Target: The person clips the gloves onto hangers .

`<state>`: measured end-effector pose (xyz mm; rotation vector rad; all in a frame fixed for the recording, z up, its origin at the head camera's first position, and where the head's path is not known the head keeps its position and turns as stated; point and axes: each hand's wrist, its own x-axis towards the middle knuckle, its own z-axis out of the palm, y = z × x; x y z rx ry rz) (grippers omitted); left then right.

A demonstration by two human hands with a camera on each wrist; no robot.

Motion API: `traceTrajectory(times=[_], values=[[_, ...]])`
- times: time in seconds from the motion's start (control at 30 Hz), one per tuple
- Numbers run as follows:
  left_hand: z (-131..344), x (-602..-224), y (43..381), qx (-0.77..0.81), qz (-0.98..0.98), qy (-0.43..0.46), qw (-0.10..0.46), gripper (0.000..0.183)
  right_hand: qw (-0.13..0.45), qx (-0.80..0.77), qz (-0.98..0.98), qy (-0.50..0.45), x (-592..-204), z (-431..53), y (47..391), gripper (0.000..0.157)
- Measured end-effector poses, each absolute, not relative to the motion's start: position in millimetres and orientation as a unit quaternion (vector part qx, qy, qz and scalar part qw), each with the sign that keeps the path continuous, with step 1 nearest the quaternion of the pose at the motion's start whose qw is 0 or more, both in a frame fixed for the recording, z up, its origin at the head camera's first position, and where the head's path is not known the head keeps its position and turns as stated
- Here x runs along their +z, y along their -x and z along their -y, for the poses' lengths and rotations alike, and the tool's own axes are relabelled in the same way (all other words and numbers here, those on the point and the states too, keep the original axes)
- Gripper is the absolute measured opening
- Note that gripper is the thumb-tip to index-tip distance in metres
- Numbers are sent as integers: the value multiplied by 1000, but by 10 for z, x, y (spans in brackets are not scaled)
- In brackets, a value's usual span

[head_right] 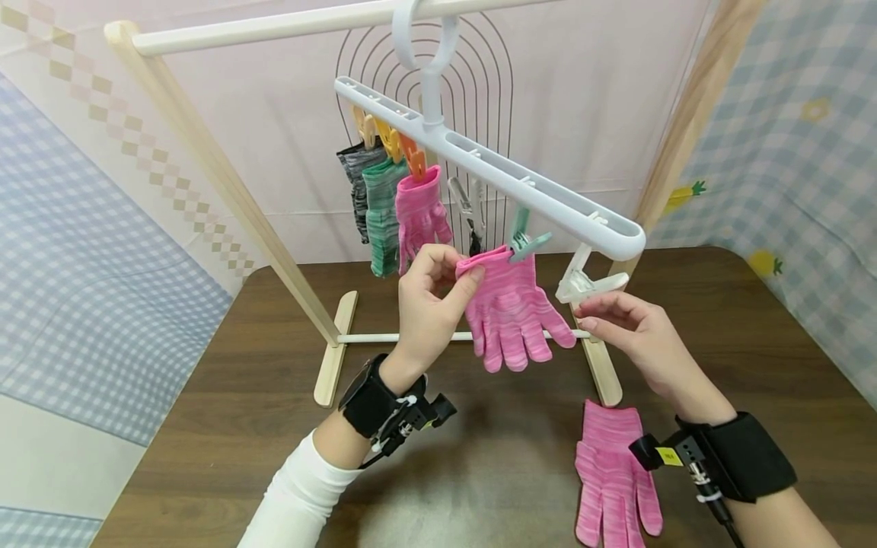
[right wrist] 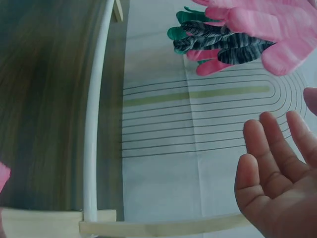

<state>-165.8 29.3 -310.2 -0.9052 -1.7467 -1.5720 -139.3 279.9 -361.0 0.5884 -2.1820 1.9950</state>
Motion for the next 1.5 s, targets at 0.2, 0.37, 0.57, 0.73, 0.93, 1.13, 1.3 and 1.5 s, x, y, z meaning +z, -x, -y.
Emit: traceTrajectory(times=[0.2,0.37,0.57,0.73,0.93,1.13,1.3,1.5], values=[[-287,-3115,1660,-595,659,341,308,13,65,543,821,-163,-3719,-2832,1400,24],[-278,-3127,1661,-596,658,342,308,14,57,516,840,-157,-3818,-2832,1410,23],[-265,-3143,1664,-594,658,343,311,14,21,495,852,-167,-3957,-2838,1407,22],[-262,-3150,1668,-595,656,342,315,14,-9,460,871,-171,-4010,-2884,1383,26],[-265,-3155,1673,-595,655,342,317,14,-36,435,884,-166,-4046,-2929,1369,28],[-270,-3160,1673,-595,654,343,318,14,-49,431,884,-176,-4113,-2957,1362,28],[-266,-3159,1672,-596,655,342,316,13,-62,444,877,-173,-4144,-2965,1356,27],[-263,-3158,1673,-597,654,343,315,13,-70,439,881,-164,-4197,-2973,1352,27]])
